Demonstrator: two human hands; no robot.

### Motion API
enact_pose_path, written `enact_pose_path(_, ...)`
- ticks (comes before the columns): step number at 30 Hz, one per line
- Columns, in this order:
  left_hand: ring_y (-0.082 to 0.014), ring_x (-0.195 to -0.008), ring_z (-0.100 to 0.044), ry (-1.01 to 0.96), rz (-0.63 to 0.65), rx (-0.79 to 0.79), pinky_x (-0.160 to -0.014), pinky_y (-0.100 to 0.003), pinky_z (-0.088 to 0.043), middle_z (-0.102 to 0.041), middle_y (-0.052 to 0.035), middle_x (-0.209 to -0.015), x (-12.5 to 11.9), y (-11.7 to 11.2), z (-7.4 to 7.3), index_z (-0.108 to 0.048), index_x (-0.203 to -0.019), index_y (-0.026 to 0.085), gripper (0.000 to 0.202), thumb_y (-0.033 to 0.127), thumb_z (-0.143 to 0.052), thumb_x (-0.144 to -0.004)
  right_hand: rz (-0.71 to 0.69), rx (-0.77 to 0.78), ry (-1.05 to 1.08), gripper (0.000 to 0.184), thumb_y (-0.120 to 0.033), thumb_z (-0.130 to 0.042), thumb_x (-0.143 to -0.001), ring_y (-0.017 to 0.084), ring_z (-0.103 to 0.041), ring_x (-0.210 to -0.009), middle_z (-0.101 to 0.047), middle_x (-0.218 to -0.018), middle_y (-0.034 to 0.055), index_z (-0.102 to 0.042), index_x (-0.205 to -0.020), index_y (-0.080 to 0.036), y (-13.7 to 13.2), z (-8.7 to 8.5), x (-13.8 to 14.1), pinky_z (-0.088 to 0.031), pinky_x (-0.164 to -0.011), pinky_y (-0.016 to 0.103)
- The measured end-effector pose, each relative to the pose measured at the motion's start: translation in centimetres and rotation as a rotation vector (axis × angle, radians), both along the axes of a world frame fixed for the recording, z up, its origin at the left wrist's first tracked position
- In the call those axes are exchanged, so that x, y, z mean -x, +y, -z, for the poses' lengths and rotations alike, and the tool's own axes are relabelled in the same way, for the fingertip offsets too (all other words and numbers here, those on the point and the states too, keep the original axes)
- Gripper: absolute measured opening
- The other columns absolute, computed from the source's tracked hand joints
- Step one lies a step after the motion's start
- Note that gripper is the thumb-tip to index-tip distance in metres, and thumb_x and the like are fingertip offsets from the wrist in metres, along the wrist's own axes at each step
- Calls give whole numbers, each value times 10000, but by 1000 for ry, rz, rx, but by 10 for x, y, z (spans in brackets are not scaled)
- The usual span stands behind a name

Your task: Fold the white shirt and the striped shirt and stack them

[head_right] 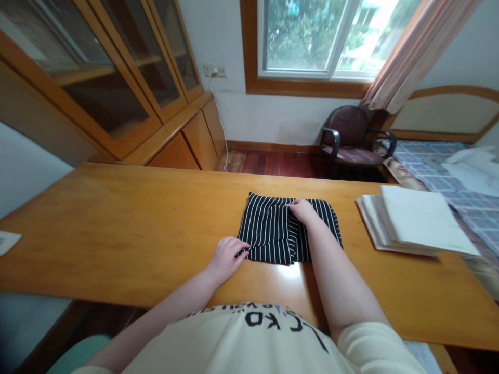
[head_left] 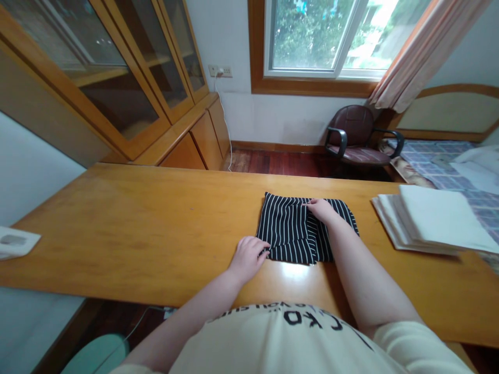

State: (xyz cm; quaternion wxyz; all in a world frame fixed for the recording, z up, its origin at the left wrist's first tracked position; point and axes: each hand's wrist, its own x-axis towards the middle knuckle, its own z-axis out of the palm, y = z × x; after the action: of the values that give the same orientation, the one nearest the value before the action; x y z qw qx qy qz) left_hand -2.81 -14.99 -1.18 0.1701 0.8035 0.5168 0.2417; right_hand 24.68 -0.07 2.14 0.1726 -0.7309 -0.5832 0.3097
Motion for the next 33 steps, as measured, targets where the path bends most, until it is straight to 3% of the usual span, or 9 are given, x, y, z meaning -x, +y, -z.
enact_pose_path(3,-193,-915,-559,-13,-2,-12,-863,-377,-413,-670,-23,-899,1,0,1,-666,-900,248,126,220,-547,-868,-29,-38,91,321,-494,-659,-677,150,-519,-586,-561,-557,-9,-609,-634,-180,4,-4,0,-369,-574,262)
enact_pose_path(7,-189,-915,-550,-21,-10,-28,-857,-367,-410,-665,-20,-891,1,0,2,-657,-882,239,119,207,-544,-866,-43,-108,382,303,-475,-659,-669,137,-541,-610,-613,-638,-5,-620,-695,-176,12,-12,4,-400,-597,254)
enact_pose_path(12,-188,-906,-549,-14,4,-25,-859,-368,-407,-662,-18,-883,0,0,2,-655,-880,242,124,200,-540,-865,58,-73,123,165,-318,-669,-681,165,-572,-658,-643,-678,40,-637,-688,-156,26,-7,9,-415,-656,279)
enact_pose_path(14,-188,-902,-548,-12,3,-22,-860,-370,-408,-661,-19,-880,0,-1,1,-654,-877,241,124,195,-540,-861,114,-115,51,142,-271,-663,-684,194,-585,-756,-665,-784,80,-650,-748,-146,26,-5,7,-409,-720,299)
enact_pose_path(18,-196,-911,-548,-11,-3,-13,-861,-378,-410,-658,-27,-877,-1,-1,-1,-649,-868,236,126,184,-535,-851,206,-239,-132,279,-406,-527,-810,219,-585,-817,-671,-850,110,-661,-823,-161,6,-8,4,-397,-730,316)
enact_pose_path(22,-198,-918,-551,-23,-1,-11,-865,-377,-414,-658,-25,-890,-1,0,-2,-640,-873,233,119,178,-539,-841,27,-24,-69,468,-593,-467,-810,197,-574,-631,-648,-666,80,-636,-670,-180,-30,-11,7,-391,-617,308)
enact_pose_path(25,-203,-934,-556,-35,-6,-10,-870,-381,-417,-660,-28,-916,-1,0,-1,-637,-896,234,113,189,-558,-829,-68,83,-12,365,-546,-586,-742,168,-539,-559,-612,-605,33,-604,-648,-194,-53,-7,11,-369,-566,290)
enact_pose_path(29,-206,-928,-558,-37,-18,-9,-862,-380,-419,-659,-29,-913,-1,0,-1,-636,-894,233,107,196,-562,-827,-68,-33,79,316,-471,-565,-757,127,-446,-496,-479,-511,-33,-499,-589,-211,-70,1,10,-320,-520,267)
enact_pose_path(33,-195,-907,-561,-32,-15,-14,-855,-365,-416,-662,-22,-886,-1,-1,-2,-633,-856,231,112,173,-540,-837,11,-68,222,304,-467,-506,-788,128,-449,-500,-463,-519,-35,-487,-620,-214,-78,5,6,-328,-508,256)
